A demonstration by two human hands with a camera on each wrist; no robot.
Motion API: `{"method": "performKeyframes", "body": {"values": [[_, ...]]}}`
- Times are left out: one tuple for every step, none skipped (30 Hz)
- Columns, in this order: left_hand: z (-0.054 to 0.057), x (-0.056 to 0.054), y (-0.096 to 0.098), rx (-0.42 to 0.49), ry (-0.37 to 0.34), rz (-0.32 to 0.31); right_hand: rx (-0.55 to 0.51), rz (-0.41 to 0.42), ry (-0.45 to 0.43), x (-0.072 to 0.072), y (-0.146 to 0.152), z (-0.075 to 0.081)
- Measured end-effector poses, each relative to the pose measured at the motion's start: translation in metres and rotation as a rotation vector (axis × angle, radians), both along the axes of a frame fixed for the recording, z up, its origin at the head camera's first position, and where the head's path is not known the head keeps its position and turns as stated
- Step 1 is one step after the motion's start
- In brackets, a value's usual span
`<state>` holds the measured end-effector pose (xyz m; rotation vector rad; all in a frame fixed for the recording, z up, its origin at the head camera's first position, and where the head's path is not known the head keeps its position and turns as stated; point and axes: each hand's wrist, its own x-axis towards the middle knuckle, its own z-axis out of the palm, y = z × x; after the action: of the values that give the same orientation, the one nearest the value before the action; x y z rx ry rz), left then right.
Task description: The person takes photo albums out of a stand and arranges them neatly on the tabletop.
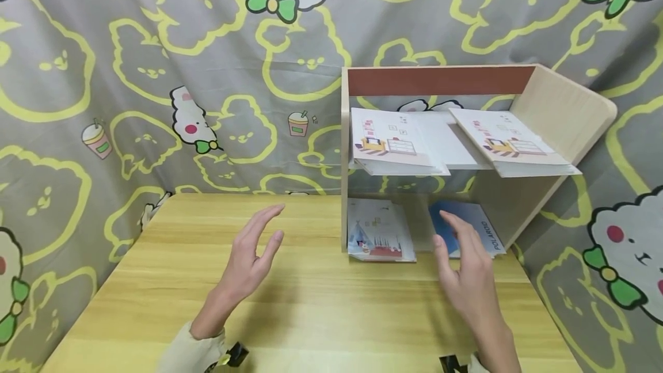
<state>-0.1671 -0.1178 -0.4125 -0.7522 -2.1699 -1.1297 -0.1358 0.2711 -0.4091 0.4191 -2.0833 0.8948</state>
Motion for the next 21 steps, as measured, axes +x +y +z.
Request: {"method": "performKeyframes", "body": {"values": [[0.001, -0.001, 0.002, 0.011, 0.005, -0.010, -0.006, 0.003, 0.014, -0.001, -0.001, 0.000], [0.003, -0.001, 0.005, 0.022, 0.008, -0.020, -0.013, 0.006, 0.025, -0.003, -0.002, 0.000], [0.004, -0.002, 0.007, 0.033, 0.012, -0.029, -0.021, 0.012, 0.025, -0.004, -0.003, 0.001], [0.006, -0.003, 0.009, 0.045, 0.014, -0.040, -0.027, 0.015, 0.026, -0.005, -0.004, 0.001], [0.007, -0.003, 0.011, 0.057, 0.017, -0.048, -0.033, 0.021, 0.029, -0.005, -0.005, 0.001], [0.008, -0.004, 0.013, 0.069, 0.017, -0.056, -0.037, 0.026, 0.031, -0.006, -0.006, 0.001], [0.009, -0.005, 0.015, 0.080, 0.018, -0.065, -0.044, 0.034, 0.037, -0.007, -0.008, 0.002], [0.010, -0.006, 0.017, 0.091, 0.020, -0.075, -0.053, 0.043, 0.046, -0.007, -0.009, 0.004], [0.011, -0.007, 0.019, 0.101, 0.020, -0.086, -0.062, 0.050, 0.054, -0.008, -0.010, 0.005], [0.012, -0.008, 0.021, 0.110, 0.021, -0.095, -0.072, 0.056, 0.062, -0.008, -0.011, 0.008], [0.013, -0.009, 0.024, 0.118, 0.021, -0.104, -0.082, 0.063, 0.069, -0.007, -0.013, 0.011], [0.013, -0.009, 0.026, 0.126, 0.021, -0.111, -0.091, 0.069, 0.073, -0.007, -0.015, 0.014], [0.014, -0.010, 0.028, 0.132, 0.021, -0.117, -0.101, 0.074, 0.075, -0.005, -0.017, 0.018], [0.015, -0.011, 0.030, 0.137, 0.019, -0.123, -0.110, 0.076, 0.072, -0.004, -0.019, 0.022], [0.015, -0.011, 0.031, 0.141, 0.016, -0.127, -0.118, 0.079, 0.065, -0.002, -0.022, 0.026], [0.015, -0.012, 0.033, 0.146, 0.014, -0.131, -0.125, 0.083, 0.058, 0.000, -0.024, 0.029], [0.016, -0.012, 0.035, 0.152, 0.010, -0.135, -0.132, 0.085, 0.051, 0.002, -0.026, 0.033], [0.016, -0.012, 0.036, 0.159, 0.007, -0.138, -0.139, 0.087, 0.043, 0.004, -0.028, 0.035], [0.017, -0.012, 0.038, 0.166, 0.003, -0.142, -0.147, 0.090, 0.037, 0.005, -0.029, 0.038], [0.017, -0.013, 0.039, 0.175, -0.001, -0.147, -0.154, 0.095, 0.033, 0.007, -0.030, 0.040], [0.018, -0.013, 0.040, 0.182, -0.007, -0.152, -0.160, 0.098, 0.028, 0.007, -0.031, 0.041]]}}
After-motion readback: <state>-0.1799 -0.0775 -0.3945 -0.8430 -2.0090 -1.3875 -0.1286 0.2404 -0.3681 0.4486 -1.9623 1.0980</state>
